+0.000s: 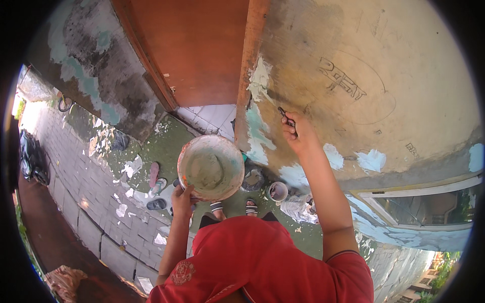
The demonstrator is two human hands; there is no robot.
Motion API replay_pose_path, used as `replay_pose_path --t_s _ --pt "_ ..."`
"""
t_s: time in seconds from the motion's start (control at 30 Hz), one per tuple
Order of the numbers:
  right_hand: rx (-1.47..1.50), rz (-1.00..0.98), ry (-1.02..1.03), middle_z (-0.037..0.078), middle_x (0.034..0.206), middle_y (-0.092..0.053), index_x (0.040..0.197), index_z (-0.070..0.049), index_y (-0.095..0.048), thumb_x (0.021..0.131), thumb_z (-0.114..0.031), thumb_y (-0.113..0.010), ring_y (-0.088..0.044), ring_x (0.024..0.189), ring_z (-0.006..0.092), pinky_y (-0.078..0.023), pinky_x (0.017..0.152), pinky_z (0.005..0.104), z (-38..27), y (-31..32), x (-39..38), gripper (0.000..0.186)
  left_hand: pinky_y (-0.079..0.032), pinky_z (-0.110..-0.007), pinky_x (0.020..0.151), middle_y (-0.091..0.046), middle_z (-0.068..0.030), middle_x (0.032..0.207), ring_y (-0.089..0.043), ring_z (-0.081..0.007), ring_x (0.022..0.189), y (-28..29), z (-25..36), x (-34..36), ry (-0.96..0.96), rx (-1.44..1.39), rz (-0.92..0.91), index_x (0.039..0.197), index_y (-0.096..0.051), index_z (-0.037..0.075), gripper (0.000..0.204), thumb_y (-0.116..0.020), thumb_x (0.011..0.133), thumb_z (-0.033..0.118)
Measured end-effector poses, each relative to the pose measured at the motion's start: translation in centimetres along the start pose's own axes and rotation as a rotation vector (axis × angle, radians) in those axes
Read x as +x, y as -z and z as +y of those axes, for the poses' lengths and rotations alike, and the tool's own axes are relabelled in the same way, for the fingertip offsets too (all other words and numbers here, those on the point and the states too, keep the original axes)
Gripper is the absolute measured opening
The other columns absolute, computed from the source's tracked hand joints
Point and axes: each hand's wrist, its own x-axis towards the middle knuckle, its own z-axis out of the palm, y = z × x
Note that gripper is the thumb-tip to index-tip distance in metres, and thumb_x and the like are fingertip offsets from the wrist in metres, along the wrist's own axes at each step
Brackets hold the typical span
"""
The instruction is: The person mixes plaster in a bucket with a putty knife and applies the mixture to a damaged section of a wall.
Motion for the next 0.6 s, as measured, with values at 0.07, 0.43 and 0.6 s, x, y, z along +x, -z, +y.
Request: replay_pose_path --t_s 0.07,0.43,0.6 --pt "-0.075 0.008 -0.009 0.005 0.076 -0.053 0.092 -0.003 -0.051 0.092 -0.009 -0.053 -0.037 0.048 0.0066 -0.024 0.037 0.0206 0.7 -0.7 -1.0 0.007 -0.056 -0.028 0.053 -0.061 -0.0061 0.079 -0.065 -0.0160 0.062 0.3 -0.1 0.1 -0.002 0.012 0.024 0.102 -0.060 0.000 0.020 -0.063 0.086 0.010" --pt "-0.064 0.057 0.069 0.006 0.073 -0.050 0.085 -0.001 -0.051 0.090 -0.007 -0.053 -0.038 0.048 0.0097 -0.025 0.039 0.0247 4.5 -4.2 3.6 0.008 -0.054 -0.026 0.050 -0.061 -0.0049 0.076 -0.063 -0.0145 0.059 0.2 0.6 -0.3 0.009 -0.003 0.005 0.101 -0.061 0.000 0.018 -0.063 0.085 0.010" --pt "-0.022 0.168 0.178 0.007 0.072 -0.049 0.082 0.000 -0.050 0.089 -0.004 -0.053 -0.038 0.048 0.0100 -0.026 0.039 0.0257 3.8 -6.2 2.1 0.008 -0.053 -0.025 0.049 -0.063 -0.0050 0.077 -0.063 -0.0137 0.059 0.5 0.3 -0.2 0.016 -0.007 0.011 0.101 -0.062 0.002 0.018 -0.063 0.085 0.010"
